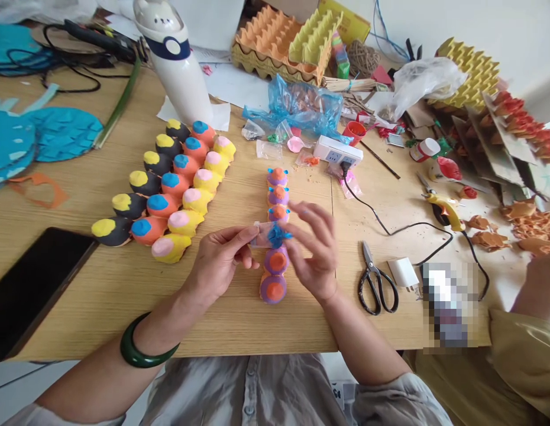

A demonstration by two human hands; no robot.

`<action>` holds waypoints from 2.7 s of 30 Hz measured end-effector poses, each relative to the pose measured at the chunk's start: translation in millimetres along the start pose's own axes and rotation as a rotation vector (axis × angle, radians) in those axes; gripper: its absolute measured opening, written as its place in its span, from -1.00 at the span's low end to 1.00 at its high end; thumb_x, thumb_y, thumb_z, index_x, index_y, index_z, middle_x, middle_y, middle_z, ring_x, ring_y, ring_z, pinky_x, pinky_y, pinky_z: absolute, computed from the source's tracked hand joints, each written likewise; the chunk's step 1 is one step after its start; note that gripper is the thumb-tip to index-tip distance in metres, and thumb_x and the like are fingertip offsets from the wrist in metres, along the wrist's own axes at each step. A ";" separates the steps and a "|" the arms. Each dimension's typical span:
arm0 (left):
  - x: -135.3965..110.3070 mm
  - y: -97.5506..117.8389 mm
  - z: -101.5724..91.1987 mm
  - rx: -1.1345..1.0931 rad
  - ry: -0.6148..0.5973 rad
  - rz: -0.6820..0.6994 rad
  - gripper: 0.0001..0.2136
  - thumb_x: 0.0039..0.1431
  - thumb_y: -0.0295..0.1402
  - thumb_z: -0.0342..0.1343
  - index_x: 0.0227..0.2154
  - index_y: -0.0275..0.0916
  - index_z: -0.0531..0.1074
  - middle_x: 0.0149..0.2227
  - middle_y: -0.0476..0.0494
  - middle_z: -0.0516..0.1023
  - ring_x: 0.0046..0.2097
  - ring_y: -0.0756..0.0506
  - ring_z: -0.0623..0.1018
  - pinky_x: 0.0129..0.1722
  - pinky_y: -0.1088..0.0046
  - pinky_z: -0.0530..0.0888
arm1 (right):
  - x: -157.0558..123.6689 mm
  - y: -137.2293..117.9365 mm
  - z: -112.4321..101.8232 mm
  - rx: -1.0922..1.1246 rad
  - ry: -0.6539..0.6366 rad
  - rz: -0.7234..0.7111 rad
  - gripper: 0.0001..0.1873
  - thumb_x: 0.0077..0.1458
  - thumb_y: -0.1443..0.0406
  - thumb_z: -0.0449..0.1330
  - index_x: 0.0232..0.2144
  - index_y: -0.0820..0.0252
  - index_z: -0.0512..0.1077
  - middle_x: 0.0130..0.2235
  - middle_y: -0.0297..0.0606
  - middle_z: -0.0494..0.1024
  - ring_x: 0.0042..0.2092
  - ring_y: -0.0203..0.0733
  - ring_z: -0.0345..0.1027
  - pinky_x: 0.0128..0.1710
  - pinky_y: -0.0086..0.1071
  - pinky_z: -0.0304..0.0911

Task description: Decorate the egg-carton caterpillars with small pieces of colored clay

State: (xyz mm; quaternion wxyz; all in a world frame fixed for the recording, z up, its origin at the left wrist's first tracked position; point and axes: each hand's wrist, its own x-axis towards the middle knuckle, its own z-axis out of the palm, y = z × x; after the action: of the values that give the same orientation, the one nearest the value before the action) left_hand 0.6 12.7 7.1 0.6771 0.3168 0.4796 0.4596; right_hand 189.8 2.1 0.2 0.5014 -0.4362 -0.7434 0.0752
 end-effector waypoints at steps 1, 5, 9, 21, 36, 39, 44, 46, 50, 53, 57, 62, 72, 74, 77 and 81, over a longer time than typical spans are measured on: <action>0.5 0.3 -0.4 0.001 -0.004 0.000 -0.75 -0.06 -0.14 0.49 -0.44 -0.20 0.65 -0.57 0.02 0.53 -0.67 0.07 0.31 -0.64 0.47 0.50 | -0.7 0.4 1.3 -0.018 -0.055 -0.034 -0.71 0.34 0.23 0.26 0.06 -0.16 0.61 0.26 -0.27 0.60 0.32 0.08 0.40 0.25 0.15 0.46; 0.9 1.2 -0.8 -0.007 0.017 -0.032 -0.73 -0.09 -0.13 0.50 -0.49 -0.20 0.62 -0.61 0.03 0.48 -0.68 0.09 0.28 -0.65 0.49 0.50 | -1.2 -0.8 2.7 -0.084 -0.003 -0.086 -0.65 0.33 0.29 0.28 0.11 -0.16 0.58 0.26 -0.26 0.60 0.31 0.07 0.41 0.27 0.14 0.44; -1.0 2.7 1.4 -0.052 -0.005 -0.060 -0.72 -0.11 -0.14 0.53 -0.50 -0.21 0.63 -0.66 0.07 0.42 -0.68 0.08 0.30 -0.64 0.49 0.52 | -0.2 -4.2 3.1 -0.084 -0.009 -0.121 -0.64 0.34 0.28 0.27 0.13 -0.15 0.57 0.27 -0.25 0.59 0.34 0.07 0.37 0.26 0.12 0.46; -4.6 1.0 4.8 -0.034 -0.003 -0.048 -0.66 -0.14 -0.10 0.56 -0.48 -0.25 0.63 -0.63 0.07 0.46 -0.67 0.09 0.33 -0.62 0.50 0.53 | -0.7 -6.2 8.7 -0.031 -0.068 -0.103 -0.71 0.33 0.30 0.29 0.06 -0.08 0.62 0.22 -0.21 0.64 0.32 0.04 0.38 0.23 0.05 0.47; -3.3 12.6 8.1 -0.120 0.093 -0.143 -0.67 -0.28 -0.22 0.60 -0.48 -0.28 0.66 -0.62 0.09 0.45 -0.66 0.13 0.30 -0.63 0.57 0.48 | 3.7 -2.9 -0.5 0.053 0.054 0.047 -0.71 0.39 0.33 0.20 0.09 -0.01 0.57 0.10 -0.15 0.68 0.14 0.01 0.53 0.15 0.06 0.47; -3.7 13.5 7.8 -0.148 0.084 -0.170 -0.67 -0.29 -0.23 0.60 -0.48 -0.30 0.66 -0.62 0.09 0.46 -0.66 0.15 0.28 -0.64 0.59 0.47 | 2.9 -0.5 1.9 -0.028 -0.034 -0.110 -0.67 0.33 0.34 0.27 0.11 -0.02 0.55 0.16 -0.13 0.64 0.21 0.04 0.46 0.16 0.05 0.49; -2.9 13.7 7.6 -0.224 0.081 -0.249 -0.69 -0.35 -0.35 0.60 -0.48 -0.32 0.66 -0.62 0.11 0.44 -0.67 0.20 0.23 -0.66 0.68 0.42 | 0.9 1.7 4.4 -0.078 -0.030 -0.121 -0.72 0.30 0.40 0.29 0.02 0.02 0.54 0.13 -0.11 0.65 0.20 0.04 0.46 0.14 0.06 0.51; -2.0 13.3 7.2 -0.267 0.064 -0.271 -0.68 -0.38 -0.39 0.61 -0.48 -0.31 0.66 -0.56 0.09 0.49 -0.67 0.23 0.23 -0.67 0.71 0.38 | 1.0 1.1 4.4 -0.060 -0.022 -0.066 -0.77 0.31 0.39 0.28 -0.03 0.02 0.54 0.10 -0.11 0.66 0.18 0.04 0.48 0.13 0.08 0.51; -2.9 10.3 4.7 -0.243 -0.083 -0.224 -0.66 -0.24 -0.28 0.61 -0.35 -0.26 0.71 -0.54 0.10 0.47 -0.64 0.21 0.24 -0.67 0.73 0.31 | 0.5 -1.4 5.9 0.108 0.008 0.109 -0.89 0.36 0.37 0.25 -0.11 0.06 0.53 0.07 -0.13 0.66 0.13 -0.04 0.54 0.10 -0.01 0.54; -6.3 5.2 0.8 0.003 -0.139 -0.069 -0.65 -0.05 -0.25 0.54 -0.16 -0.19 0.73 -0.59 0.11 0.44 -0.63 0.16 0.25 -0.67 0.70 0.22 | -0.8 -3.7 7.1 0.315 0.015 0.303 -0.92 0.39 0.32 0.24 -0.12 0.06 0.54 0.09 -0.15 0.63 0.10 -0.14 0.56 -0.07 -0.24 0.60; -8.8 0.1 -3.8 0.348 0.012 0.251 -0.85 0.12 -0.26 0.45 -0.29 -0.20 0.73 -0.61 0.08 0.43 -0.55 0.10 0.33 -0.57 0.65 0.30 | 0.6 -2.8 5.7 0.461 0.047 0.454 -0.94 0.36 0.25 0.29 -0.17 0.06 0.58 0.09 -0.20 0.61 0.08 -0.18 0.56 -0.16 -0.36 0.59; -5.8 -0.1 -4.5 0.331 0.044 0.251 -0.80 0.20 -0.18 0.39 -0.27 -0.22 0.71 -0.37 -0.09 0.72 -0.57 0.09 0.39 -0.56 0.59 0.37 | 7.5 3.0 0.5 0.663 0.193 0.698 -0.82 0.33 0.11 0.30 -0.18 0.03 0.63 0.08 -0.24 0.61 -0.11 -0.22 0.57 -0.26 -0.33 0.64; 0.4 6.6 0.2 -0.013 0.067 0.018 -0.71 -0.07 -0.17 0.52 -0.38 -0.28 0.70 -0.48 -0.09 0.66 -0.65 0.13 0.28 -0.61 0.57 0.38 | 3.1 7.0 1.3 0.673 0.125 0.653 -0.76 0.30 0.11 0.34 -0.06 0.04 0.57 -0.11 -0.30 0.69 -0.37 -0.35 0.52 -0.35 -0.40 0.57; 0.5 10.9 2.0 -0.061 0.063 -0.042 -0.72 -0.11 -0.21 0.53 -0.39 -0.29 0.70 -0.45 -0.10 0.67 -0.64 0.16 0.23 -0.61 0.58 0.38 | 2.1 7.3 1.1 0.664 0.106 0.626 -0.75 0.30 0.11 0.34 -0.04 0.05 0.53 -0.22 -0.34 0.69 -0.45 -0.37 0.49 -0.40 -0.42 0.54; -0.3 14.3 3.7 -0.094 0.071 -0.082 -0.72 -0.13 -0.23 0.53 -0.39 -0.31 0.69 -0.48 -0.05 0.62 -0.64 0.17 0.20 -0.61 0.59 0.37 | 1.7 2.0 -0.4 0.492 0.079 0.524 -0.83 0.35 0.15 0.29 -0.09 0.07 0.53 -0.19 -0.28 0.70 -0.31 -0.28 0.59 -0.31 -0.37 0.56; -2.8 14.1 5.3 -0.084 0.065 -0.089 -0.68 -0.19 -0.19 0.56 -0.42 -0.31 0.69 -0.57 0.04 0.52 -0.64 0.16 0.22 -0.59 0.56 0.42 | 2.5 -7.4 1.6 0.139 0.019 0.143 -0.85 0.34 0.31 0.28 -0.06 0.04 0.57 -0.02 -0.16 0.70 0.05 -0.06 0.58 0.02 -0.10 0.57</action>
State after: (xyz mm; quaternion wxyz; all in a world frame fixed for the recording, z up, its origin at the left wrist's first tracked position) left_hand 0.7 15.5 22.2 0.6936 0.2515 0.4952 0.4587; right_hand 183.9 -0.1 5.2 0.5308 -0.4529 -0.6986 0.1583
